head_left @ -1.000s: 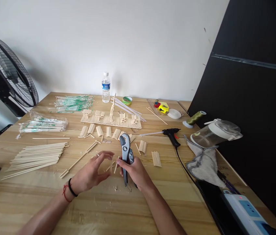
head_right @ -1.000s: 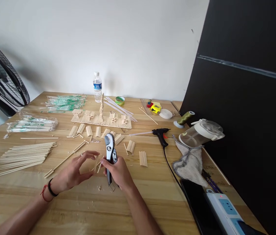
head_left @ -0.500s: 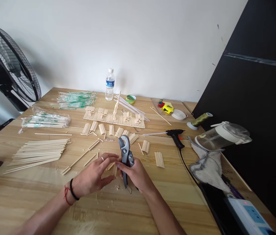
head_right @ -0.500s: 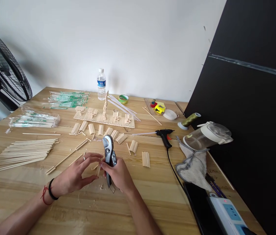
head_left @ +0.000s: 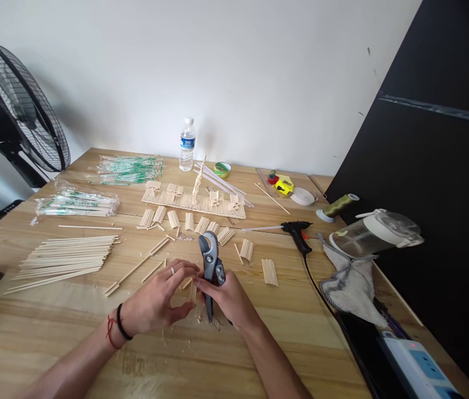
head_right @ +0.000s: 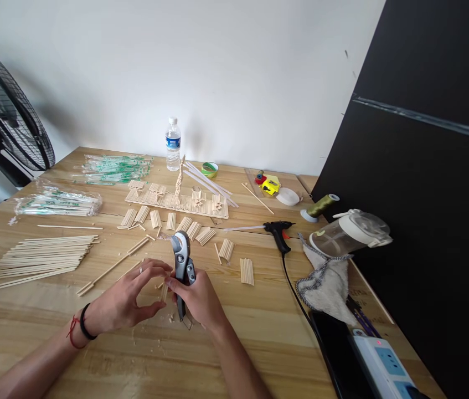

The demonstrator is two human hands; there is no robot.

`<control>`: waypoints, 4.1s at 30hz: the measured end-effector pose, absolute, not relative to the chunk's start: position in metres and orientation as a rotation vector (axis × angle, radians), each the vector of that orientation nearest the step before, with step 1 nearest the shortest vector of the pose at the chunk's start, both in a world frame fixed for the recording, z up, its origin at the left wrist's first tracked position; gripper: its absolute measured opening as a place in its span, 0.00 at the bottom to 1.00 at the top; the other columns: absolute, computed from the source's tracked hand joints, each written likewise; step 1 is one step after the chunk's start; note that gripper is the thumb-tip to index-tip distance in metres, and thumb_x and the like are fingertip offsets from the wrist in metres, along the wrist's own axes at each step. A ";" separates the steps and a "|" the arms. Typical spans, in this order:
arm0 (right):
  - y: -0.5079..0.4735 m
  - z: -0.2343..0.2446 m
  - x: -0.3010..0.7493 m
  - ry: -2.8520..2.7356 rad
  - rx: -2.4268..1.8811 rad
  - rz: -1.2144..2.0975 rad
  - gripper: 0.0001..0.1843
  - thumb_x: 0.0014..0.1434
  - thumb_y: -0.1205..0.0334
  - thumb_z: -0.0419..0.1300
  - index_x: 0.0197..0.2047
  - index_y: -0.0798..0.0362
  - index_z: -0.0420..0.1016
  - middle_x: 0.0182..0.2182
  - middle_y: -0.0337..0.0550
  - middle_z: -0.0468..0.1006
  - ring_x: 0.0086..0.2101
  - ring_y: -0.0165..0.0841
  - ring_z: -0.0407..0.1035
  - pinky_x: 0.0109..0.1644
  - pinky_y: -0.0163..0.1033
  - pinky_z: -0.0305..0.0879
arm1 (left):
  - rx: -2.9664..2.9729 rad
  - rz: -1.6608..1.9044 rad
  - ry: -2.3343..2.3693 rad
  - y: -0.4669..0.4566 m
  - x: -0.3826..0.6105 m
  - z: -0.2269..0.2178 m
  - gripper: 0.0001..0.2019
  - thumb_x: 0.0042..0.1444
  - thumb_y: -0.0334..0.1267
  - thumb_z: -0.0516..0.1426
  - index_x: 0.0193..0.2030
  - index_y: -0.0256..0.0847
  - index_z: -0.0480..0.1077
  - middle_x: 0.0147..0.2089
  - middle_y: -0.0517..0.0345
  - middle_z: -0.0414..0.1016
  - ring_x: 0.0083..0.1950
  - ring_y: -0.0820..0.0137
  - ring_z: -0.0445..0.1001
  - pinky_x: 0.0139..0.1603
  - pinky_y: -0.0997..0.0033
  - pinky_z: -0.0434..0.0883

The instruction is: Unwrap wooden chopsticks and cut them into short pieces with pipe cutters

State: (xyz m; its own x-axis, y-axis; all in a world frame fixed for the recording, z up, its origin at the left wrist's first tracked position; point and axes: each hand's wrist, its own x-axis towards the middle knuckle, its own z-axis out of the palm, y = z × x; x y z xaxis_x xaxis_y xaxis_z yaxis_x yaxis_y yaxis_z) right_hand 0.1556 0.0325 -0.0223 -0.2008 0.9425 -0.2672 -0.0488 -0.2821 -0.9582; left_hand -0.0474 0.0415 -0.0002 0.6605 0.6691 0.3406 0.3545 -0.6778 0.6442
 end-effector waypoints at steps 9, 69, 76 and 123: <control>0.033 -0.017 0.154 -1.164 -1.276 1.575 0.23 0.53 0.43 0.72 0.25 0.54 0.74 0.19 0.37 0.73 0.22 0.30 0.65 0.26 0.34 0.62 | 2.368 0.779 0.798 0.042 -0.047 -0.001 0.30 0.58 0.27 0.63 0.65 0.44 0.61 0.60 0.47 0.74 0.61 0.59 0.73 0.62 0.58 0.73; 0.033 -0.016 0.156 -1.188 -1.262 1.559 0.21 0.54 0.44 0.72 0.28 0.54 0.76 0.20 0.37 0.74 0.24 0.32 0.67 0.30 0.36 0.64 | 2.377 0.799 0.825 0.042 -0.046 -0.006 0.30 0.62 0.31 0.63 0.68 0.46 0.60 0.62 0.44 0.72 0.62 0.58 0.75 0.62 0.57 0.76; 0.033 -0.015 0.155 -1.192 -1.263 1.566 0.22 0.55 0.43 0.71 0.26 0.54 0.75 0.19 0.37 0.74 0.23 0.31 0.67 0.29 0.36 0.63 | 2.383 0.813 0.831 0.041 -0.046 -0.005 0.31 0.60 0.30 0.64 0.68 0.46 0.61 0.62 0.44 0.72 0.62 0.58 0.75 0.62 0.57 0.76; 0.047 -0.007 0.180 -0.901 -1.271 1.399 0.19 0.49 0.47 0.74 0.33 0.53 0.76 0.21 0.37 0.77 0.23 0.33 0.69 0.31 0.39 0.65 | 2.497 0.463 0.786 0.066 -0.058 -0.028 0.24 0.65 0.26 0.54 0.66 0.47 0.67 0.66 0.51 0.75 0.70 0.55 0.67 0.68 0.47 0.62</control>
